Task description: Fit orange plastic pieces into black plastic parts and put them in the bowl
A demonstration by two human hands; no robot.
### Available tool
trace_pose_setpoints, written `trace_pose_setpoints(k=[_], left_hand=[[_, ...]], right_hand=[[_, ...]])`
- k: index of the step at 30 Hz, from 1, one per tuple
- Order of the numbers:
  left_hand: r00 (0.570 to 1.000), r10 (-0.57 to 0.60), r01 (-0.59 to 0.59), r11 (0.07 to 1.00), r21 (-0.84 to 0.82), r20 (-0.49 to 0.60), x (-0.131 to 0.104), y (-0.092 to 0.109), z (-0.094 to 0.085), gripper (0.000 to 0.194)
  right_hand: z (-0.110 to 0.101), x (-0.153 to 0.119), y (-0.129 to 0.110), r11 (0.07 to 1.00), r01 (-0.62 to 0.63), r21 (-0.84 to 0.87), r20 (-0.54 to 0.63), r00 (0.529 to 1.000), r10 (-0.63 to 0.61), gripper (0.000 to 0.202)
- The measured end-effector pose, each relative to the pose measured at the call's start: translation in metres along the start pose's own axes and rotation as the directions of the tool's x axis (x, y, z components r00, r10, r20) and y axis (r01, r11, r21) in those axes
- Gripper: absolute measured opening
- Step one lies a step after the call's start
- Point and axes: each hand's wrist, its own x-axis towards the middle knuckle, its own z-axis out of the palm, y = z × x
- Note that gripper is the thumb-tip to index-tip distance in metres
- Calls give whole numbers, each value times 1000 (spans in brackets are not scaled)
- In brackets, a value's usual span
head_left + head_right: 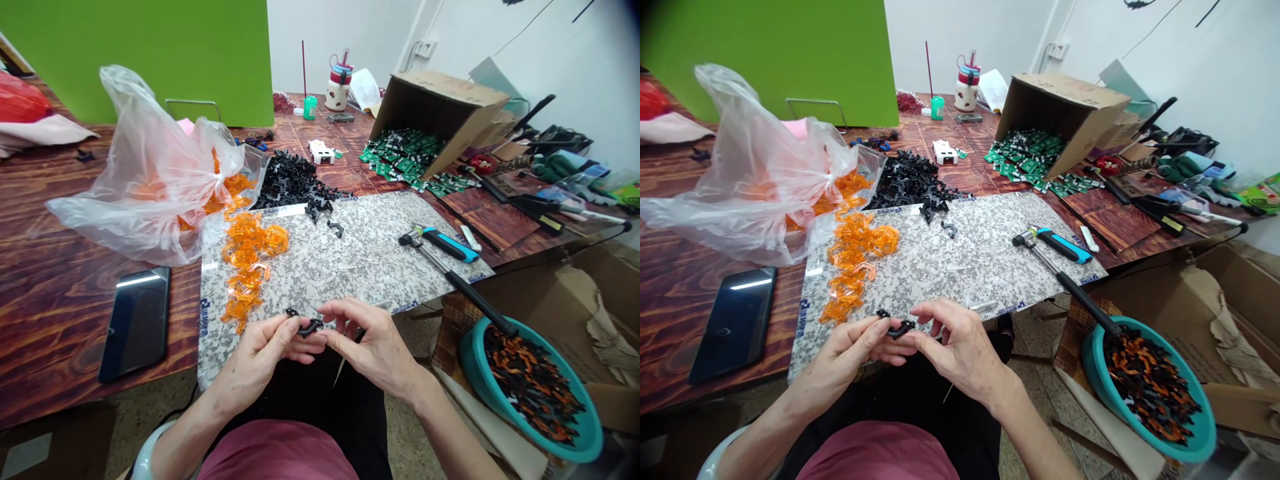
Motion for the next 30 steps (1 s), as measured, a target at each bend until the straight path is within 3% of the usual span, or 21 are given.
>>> trace_pose_setpoints(k=[21, 30], left_hand=[[999, -41, 43, 990, -134, 15, 0, -3, 3, 32], [999, 20, -28, 985, -171, -50, 2, -10, 6, 31]], right_hand=[[5, 4, -1, 984, 169, -57, -42, 984, -172, 20], [21, -6, 5, 916, 230, -327, -186, 935, -302, 23]])
